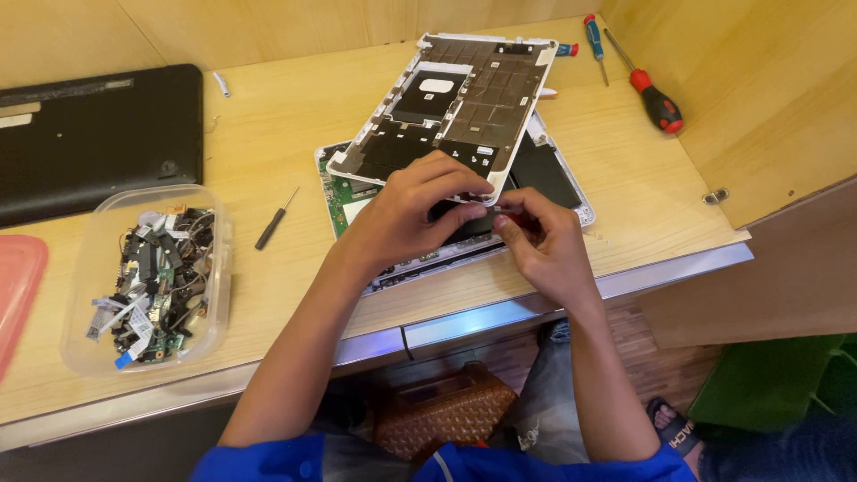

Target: The person is cleaning the internal chassis of a laptop using a toothbrush and then using a small screwdriver to manipulate internal components on the motherboard.

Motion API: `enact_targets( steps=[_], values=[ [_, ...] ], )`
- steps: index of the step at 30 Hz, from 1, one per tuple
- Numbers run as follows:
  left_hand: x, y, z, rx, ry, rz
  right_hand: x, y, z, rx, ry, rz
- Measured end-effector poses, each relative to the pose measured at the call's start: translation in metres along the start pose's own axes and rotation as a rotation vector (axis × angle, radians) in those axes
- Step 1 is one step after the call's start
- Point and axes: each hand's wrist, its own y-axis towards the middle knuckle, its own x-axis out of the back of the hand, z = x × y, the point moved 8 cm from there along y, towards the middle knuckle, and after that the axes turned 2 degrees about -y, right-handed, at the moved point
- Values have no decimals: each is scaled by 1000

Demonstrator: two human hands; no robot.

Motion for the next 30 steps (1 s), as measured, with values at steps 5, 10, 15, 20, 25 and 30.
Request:
enact_targets(
  steps=[5,10,15,20,25,30],
  values=[
    [-11,-3,4,0,77,83,9,-6,7,55,-178,-9],
    [-24,-9,16,49,114,224,40,-10,11,123,-468,39],
    [-35,-11,22,148,11,340,64,-1,-17,52,-382,-41],
    [-20,-10,37,207,-17,231,66,17,-40,94,-386,-198],
    [50,-24,74,320,621,-126,73,19,-52,54,-501,-298],
    [57,-54,118,755,881,-22,85,15,-58,77,-400,-407]
  ],
)
